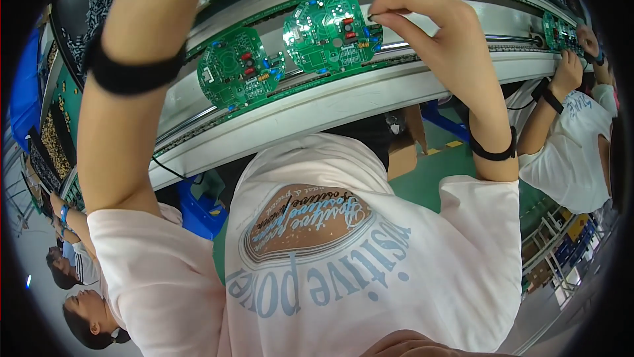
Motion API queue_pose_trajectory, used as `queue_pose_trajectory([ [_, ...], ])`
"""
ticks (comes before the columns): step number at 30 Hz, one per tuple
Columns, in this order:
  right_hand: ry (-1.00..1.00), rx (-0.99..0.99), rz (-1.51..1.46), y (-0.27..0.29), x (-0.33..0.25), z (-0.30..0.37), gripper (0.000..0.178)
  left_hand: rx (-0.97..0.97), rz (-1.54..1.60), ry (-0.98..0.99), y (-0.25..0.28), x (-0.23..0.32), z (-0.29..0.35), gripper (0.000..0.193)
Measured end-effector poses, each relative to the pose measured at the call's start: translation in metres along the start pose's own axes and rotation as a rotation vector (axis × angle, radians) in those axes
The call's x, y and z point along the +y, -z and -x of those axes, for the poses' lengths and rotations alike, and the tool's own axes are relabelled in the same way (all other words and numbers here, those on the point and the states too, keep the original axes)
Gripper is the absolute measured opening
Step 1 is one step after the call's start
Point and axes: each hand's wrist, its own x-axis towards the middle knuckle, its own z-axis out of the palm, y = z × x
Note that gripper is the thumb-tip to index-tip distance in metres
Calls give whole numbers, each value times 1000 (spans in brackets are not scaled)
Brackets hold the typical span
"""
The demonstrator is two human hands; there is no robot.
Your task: The person picks up components from trays and inserts them into circuit boards on a conveyor belt, pressing them down to secure them. They repeat this process, handling items one at a time to populate the green boards.
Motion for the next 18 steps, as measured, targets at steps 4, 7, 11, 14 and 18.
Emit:
queue_pose_trajectory([
  [4, 100, -40, 85, -3, 0, -4, 15, -87, 134, 201, 27, 40, 33, 14],
  [7, 10, -88, 65, 3, -15, -11, 8, -133, 193, 352, 47, 44, 59, 15],
  [11, 558, 215, -296, -22, 31, -16, 9, -177, 280, 511, 57, 45, 86, 16],
  [14, 216, 8, -109, 3, -18, -18, 9, -168, 320, 623, 66, 48, 113, 16],
  [18, -11, -119, 84, 17, -30, -12, 10, -174, 400, 653, 56, 44, 125, 17],
])
